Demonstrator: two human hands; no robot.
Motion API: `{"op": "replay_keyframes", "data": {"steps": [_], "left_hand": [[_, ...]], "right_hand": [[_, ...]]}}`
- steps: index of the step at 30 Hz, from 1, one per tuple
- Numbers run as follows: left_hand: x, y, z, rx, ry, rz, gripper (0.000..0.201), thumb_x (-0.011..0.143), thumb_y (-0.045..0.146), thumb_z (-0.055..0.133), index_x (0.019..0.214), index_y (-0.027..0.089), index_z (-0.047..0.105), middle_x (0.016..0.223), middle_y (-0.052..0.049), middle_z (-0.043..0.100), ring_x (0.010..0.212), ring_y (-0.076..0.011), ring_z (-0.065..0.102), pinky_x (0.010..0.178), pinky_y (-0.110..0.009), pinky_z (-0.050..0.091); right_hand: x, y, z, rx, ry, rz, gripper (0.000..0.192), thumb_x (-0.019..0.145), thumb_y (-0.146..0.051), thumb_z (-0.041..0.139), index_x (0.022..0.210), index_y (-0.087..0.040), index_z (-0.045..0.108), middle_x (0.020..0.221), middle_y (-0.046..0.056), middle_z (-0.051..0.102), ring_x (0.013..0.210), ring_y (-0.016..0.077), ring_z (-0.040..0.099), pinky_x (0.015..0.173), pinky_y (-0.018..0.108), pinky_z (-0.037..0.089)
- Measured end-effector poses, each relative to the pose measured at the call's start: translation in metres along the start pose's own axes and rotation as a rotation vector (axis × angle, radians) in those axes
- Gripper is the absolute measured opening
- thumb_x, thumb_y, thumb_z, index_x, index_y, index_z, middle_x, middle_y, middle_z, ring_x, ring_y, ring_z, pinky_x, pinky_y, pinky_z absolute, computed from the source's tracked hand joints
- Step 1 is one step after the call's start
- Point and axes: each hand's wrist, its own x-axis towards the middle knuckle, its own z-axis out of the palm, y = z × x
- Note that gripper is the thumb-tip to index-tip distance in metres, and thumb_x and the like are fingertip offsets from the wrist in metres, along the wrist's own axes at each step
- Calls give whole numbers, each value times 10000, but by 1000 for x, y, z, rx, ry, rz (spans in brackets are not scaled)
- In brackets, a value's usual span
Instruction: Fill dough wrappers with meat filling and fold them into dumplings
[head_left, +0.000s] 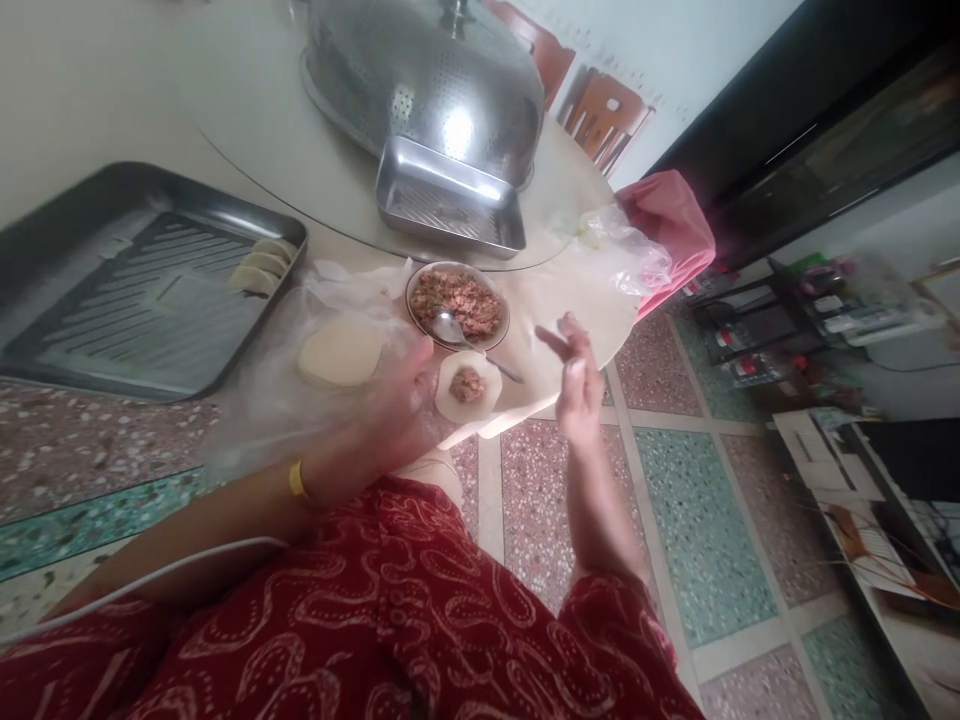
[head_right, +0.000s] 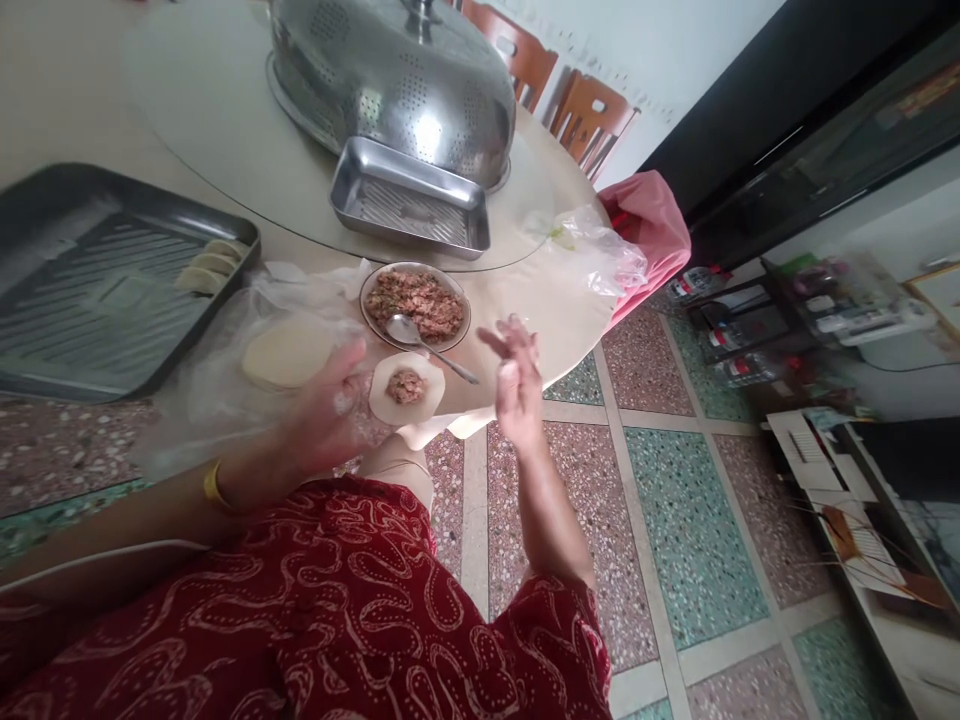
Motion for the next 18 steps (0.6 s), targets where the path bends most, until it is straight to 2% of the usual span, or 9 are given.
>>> {"op": "replay_keyframes", "data": {"steps": [3,5,10,14,18], "left_hand": [[-1,-2,3,-6,3,19,608,1054,466,222,1260,85,648,997,-136,765,1102,-270,692,991,-389,528],[-4,-2,4,-18,15,32,588,1055,447,221,1256,103,653,982,-122,765,1101,-269,693,1005,-387,517],[-8,-3,0,-15,43,40,603,1062,430,176,1206,110,667,989,-114,764,1037,-244,716,923,-343,546],[-10,-3,-7,-39,-12,19,556,1043,475,252,1238,156,663,988,-97,772,1016,-263,725,909,-373,555],[-12,0,-9,-55,-33,39,573,1041,471,237,1300,152,636,976,-95,778,1058,-285,719,946,-401,543]], "right_hand": [[0,-39,11,79,-98,-138,561,1032,-577,127,1394,-347,489,1213,1,749,1479,212,428,1259,645,210],[2,-50,17,53,-185,-170,571,1028,-584,127,1389,-349,502,1201,-10,758,1482,204,423,1279,616,200],[11,-56,27,64,-247,-183,571,1032,-576,148,1370,-320,530,1098,-23,792,1461,193,454,1312,549,159],[15,-67,33,120,-296,-244,533,1036,-569,180,1395,-325,490,1099,-23,788,1463,190,450,1310,550,158],[14,-72,37,151,-248,-287,495,1041,-543,210,1425,-352,457,1159,-28,762,1480,192,421,1323,537,91]]}}
